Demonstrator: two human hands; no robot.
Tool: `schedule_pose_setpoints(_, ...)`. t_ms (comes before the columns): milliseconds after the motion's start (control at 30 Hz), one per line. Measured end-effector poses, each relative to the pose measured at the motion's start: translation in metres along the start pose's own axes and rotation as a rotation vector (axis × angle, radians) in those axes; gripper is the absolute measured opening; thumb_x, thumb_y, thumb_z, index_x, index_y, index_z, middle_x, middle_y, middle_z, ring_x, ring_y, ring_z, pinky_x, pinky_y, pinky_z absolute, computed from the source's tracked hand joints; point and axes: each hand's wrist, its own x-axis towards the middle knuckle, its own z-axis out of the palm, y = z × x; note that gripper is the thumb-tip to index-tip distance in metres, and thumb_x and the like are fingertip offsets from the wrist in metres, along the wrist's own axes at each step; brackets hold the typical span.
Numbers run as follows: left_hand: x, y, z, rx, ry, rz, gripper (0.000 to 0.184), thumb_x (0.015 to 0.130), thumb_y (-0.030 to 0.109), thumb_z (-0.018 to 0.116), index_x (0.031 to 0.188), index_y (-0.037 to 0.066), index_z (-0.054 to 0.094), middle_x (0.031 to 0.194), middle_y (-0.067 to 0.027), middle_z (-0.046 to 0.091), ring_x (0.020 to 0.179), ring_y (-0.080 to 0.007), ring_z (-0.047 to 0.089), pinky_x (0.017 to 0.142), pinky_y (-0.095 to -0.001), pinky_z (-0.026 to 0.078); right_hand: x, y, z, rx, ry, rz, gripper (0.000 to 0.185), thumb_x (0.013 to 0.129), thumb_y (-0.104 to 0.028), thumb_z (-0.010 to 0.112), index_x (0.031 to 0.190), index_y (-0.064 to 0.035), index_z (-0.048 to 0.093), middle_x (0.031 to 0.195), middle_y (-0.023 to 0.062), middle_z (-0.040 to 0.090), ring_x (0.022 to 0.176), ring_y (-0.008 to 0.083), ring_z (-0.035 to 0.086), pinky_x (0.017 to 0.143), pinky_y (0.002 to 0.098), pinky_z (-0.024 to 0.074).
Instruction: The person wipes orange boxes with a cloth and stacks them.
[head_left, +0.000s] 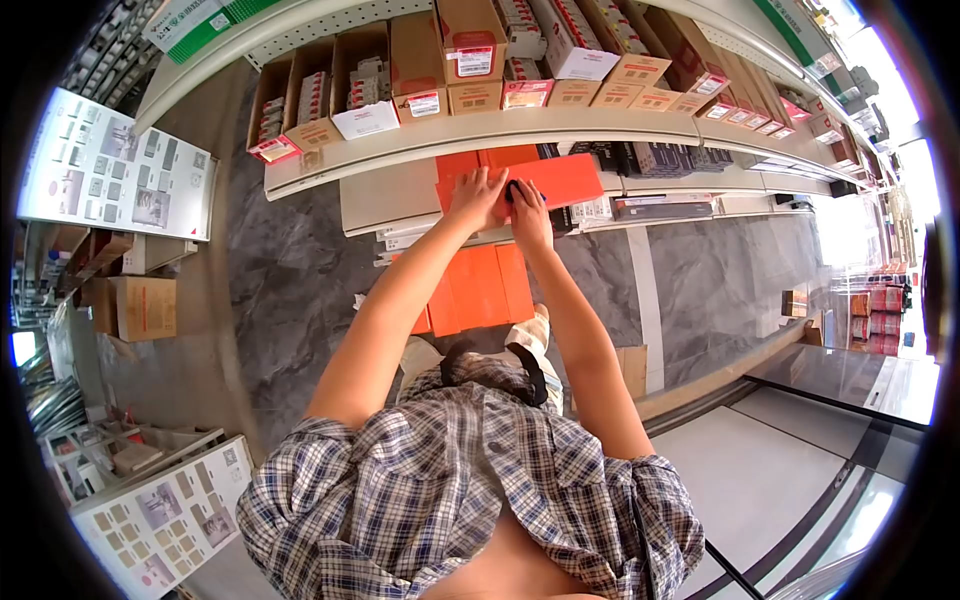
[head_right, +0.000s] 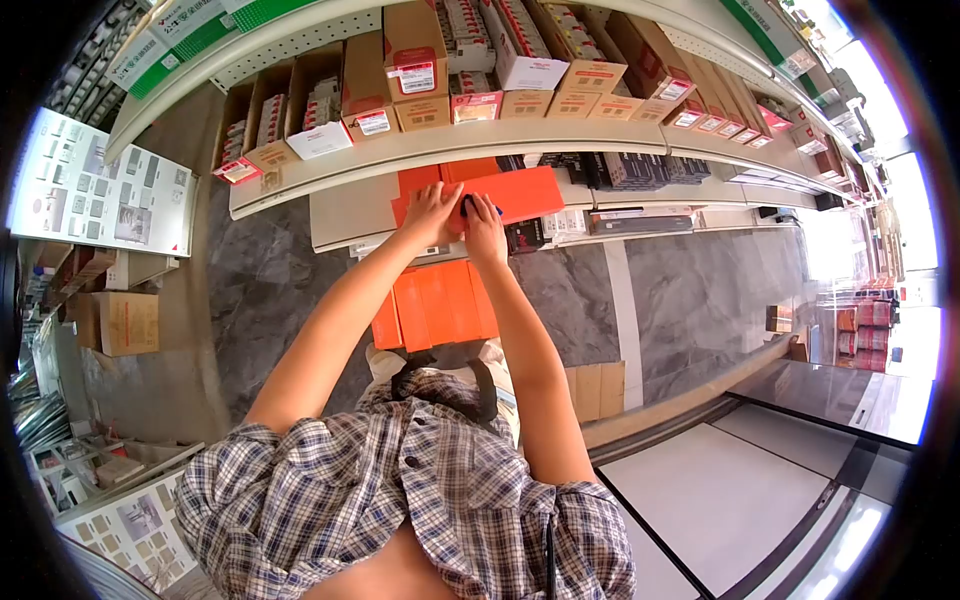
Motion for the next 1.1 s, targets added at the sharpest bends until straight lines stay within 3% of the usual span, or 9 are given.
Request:
schedule_pose_setpoints(67, -0.012, -0.015, 0.011, 0.022, 0.219, 0.06, 0.093, 0.058, 0.05, 0.07, 0.136, 0.017, 0.031, 0.123, -0.0207, 0.038, 0.118, -0.0343, 0.035, 0.096, -0.0518, 0.026, 0.005, -0.006, -0.001, -0.047, 0.067, -0.004, 0.042, 0.081, -0.008, 0.048, 0.123, -0.0058, 0.048, 0.134, 0.0093, 0.04, 0.126, 0.0281, 0.033, 0.105, 0.0378, 0.0281)
schedule_pose_setpoints(300, -0.047, -0.052, 0.015, -0.028, 0.156, 0.041, 0.088, 0.056, 0.042, 0.073, 0.133, 0.023, 0.036, 0.129, -0.0212, 0.034, 0.12, -0.0346, 0.034, 0.099, -0.0482, 0.026, 0.019, -0.029, 0.011, -0.043, -0.075, -0.226, 0.037, 0.082, -0.008, 0.046, 0.118, -0.0081, 0.052, 0.133, 0.0043, 0.042, 0.126, 0.0252, 0.035, 0.103, 0.0368, 0.0313)
schedule_pose_setpoints(500, -0.049, -0.045, 0.004, 0.005, 0.073, 0.041, 0.085, 0.062, 0.05, 0.07, 0.135, 0.025, 0.034, 0.133, -0.0231, 0.029, 0.121, -0.0361, 0.033, 0.099, -0.0486, 0.027, 0.042, 0.074, 0.005, -0.225, 0.134, 0.099, 0.032, 0.086, -0.01, 0.039, 0.115, -0.0057, 0.052, 0.128, 0.0095, 0.046, 0.12, 0.0272, 0.04, 0.101, 0.0366, 0.0327)
schedule_pose_setpoints(600, -0.049, -0.041, -0.002, 0.012, 0.089, 0.036, 0.081, 0.059, 0.045, 0.072, 0.13, 0.023, 0.041, 0.133, -0.0225, 0.031, 0.118, -0.0366, 0.036, 0.096, -0.0488, 0.031, 0.044, 0.066, -0.002, -0.064, 0.016, 0.23, 0.032, 0.084, -0.009, 0.041, 0.114, -0.0039, 0.052, 0.13, 0.0083, 0.044, 0.12, 0.0272, 0.039, 0.103, 0.0354, 0.0307)
schedule_pose_setpoints(667, -0.047, -0.042, 0.001, 0.008, 0.098, 0.037, 0.08, 0.059, 0.045, 0.072, 0.13, 0.023, 0.041, 0.133, -0.0226, 0.03, 0.118, -0.0367, 0.036, 0.096, -0.0492, 0.031, 0.048, 0.016, -0.012, -0.315, -0.182, 0.048, 0.036, 0.085, -0.01, 0.038, 0.118, -0.0022, 0.05, 0.13, 0.0134, 0.044, 0.121, 0.0259, 0.04, 0.102, 0.0348, 0.0321)
schedule_pose_setpoints(833, -0.048, -0.045, -0.002, -0.007, 0.015, 0.012, 0.082, 0.06, 0.043, 0.072, 0.132, 0.025, 0.038, 0.134, -0.0228, 0.029, 0.119, -0.0374, 0.036, 0.097, -0.0494, 0.03, 0.045, -0.013, 0.021, -0.006, -0.047, -0.363, 0.032, 0.081, -0.009, 0.042, 0.11, -0.0029, 0.054, 0.122, 0.009, 0.051, 0.116, 0.0263, 0.044, 0.102, 0.034, 0.0321)
schedule_pose_setpoints(967, -0.046, -0.042, -0.005, 0.027, 0.038, 0.014, 0.087, 0.059, 0.046, 0.074, 0.134, 0.03, 0.034, 0.134, -0.0214, 0.028, 0.12, -0.0352, 0.034, 0.098, -0.0475, 0.03, 0.056, 0.045, -0.02, 0.006, -0.094, 0.277, 0.035, 0.089, -0.014, 0.035, 0.119, -0.0014, 0.048, 0.129, 0.0103, 0.045, 0.121, 0.0262, 0.04, 0.103, 0.0353, 0.0307)
schedule_pose_setpoints(1000, -0.048, -0.042, -0.006, 0.036, 0.057, 0.023, 0.087, 0.059, 0.045, 0.074, 0.134, 0.03, 0.034, 0.133, -0.0209, 0.03, 0.119, -0.0347, 0.034, 0.097, -0.047, 0.03, 0.048, 0.076, -0.01, -0.279, -0.032, 0.106, 0.039, 0.089, -0.013, 0.034, 0.125, -0.0011, 0.043, 0.134, 0.0103, 0.041, 0.126, 0.0264, 0.035, 0.105, 0.0349, 0.0285)
schedule_pose_setpoints(1100, -0.044, -0.042, -0.01, 0.096, -0.013, 0.014, 0.088, 0.06, 0.047, 0.073, 0.136, 0.032, 0.032, 0.131, -0.0199, 0.031, 0.118, -0.0335, 0.036, 0.096, -0.0463, 0.031, 0.034, 0.077, -0.013, -0.321, -0.029, 0.188, 0.043, 0.086, -0.007, 0.036, 0.129, -0.0005, 0.038, 0.136, 0.0118, 0.037, 0.127, 0.0277, 0.032, 0.105, 0.0341, 0.0292)
